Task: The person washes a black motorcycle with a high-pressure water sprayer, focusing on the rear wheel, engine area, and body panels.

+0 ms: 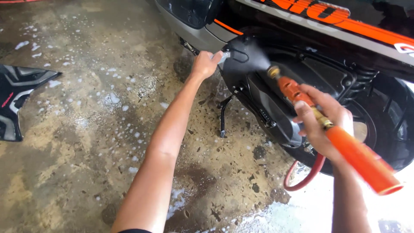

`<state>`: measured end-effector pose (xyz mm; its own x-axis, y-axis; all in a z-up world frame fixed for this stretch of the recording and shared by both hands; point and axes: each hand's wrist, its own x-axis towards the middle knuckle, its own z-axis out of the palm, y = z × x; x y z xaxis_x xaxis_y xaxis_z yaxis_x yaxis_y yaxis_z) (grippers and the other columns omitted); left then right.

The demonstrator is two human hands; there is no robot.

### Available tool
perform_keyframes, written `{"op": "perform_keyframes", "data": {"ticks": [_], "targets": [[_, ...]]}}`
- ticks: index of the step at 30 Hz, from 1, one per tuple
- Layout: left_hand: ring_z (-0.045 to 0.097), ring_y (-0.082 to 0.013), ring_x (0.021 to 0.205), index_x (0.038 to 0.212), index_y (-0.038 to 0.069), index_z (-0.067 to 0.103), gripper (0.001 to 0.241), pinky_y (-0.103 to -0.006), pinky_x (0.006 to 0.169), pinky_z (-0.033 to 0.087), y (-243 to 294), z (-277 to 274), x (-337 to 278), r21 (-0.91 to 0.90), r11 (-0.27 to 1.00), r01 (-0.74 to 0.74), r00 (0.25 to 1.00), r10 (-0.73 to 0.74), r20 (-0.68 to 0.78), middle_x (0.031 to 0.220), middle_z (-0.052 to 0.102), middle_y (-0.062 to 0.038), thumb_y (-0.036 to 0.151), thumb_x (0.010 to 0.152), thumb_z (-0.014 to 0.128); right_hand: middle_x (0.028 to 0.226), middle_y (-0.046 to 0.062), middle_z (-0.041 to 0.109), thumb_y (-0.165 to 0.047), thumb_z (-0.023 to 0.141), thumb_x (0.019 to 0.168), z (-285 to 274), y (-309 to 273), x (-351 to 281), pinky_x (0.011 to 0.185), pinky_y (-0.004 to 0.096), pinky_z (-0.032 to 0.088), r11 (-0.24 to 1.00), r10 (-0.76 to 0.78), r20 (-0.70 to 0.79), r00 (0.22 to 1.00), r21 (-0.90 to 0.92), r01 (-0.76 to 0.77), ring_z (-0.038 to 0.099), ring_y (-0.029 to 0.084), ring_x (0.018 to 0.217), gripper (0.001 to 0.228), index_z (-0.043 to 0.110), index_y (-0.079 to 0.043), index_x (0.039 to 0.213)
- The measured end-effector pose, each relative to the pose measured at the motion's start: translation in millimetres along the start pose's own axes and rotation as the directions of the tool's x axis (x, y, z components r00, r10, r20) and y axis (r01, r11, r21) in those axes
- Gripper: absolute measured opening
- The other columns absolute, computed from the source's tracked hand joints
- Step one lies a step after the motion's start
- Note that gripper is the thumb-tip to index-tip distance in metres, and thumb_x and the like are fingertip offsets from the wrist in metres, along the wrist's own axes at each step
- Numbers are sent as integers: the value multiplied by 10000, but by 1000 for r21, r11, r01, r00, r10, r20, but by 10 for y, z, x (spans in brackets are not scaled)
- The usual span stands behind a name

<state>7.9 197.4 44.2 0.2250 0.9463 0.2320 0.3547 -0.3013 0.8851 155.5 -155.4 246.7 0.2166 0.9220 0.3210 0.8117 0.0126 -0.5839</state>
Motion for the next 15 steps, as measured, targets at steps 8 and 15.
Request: {"op": "perform_keyframes", "data": {"ticks": [8,15], "targets": [[653,-472,1017,1047,-3,704,525,-531,885,512,35,375,45,66,981,183,955,-162,-247,1041,693,-285,493,923,585,979,127,691,-205,650,1011,-6,139,-89,574,275,590,979,-197,-56,979,-66,193,732,167,700,408,636,-17,1373],[643,-469,1121,1110,32,729,563,-528,1000,501,146,245,-126,164,961,224,955,-183,-233,1136,702,-282,538,997,511,895,147,692,-189,717,967,-103,292,-153,661,374,563,931,-353,-79,932,-126,342,704,254,720,391,677,-17,1316]]}}
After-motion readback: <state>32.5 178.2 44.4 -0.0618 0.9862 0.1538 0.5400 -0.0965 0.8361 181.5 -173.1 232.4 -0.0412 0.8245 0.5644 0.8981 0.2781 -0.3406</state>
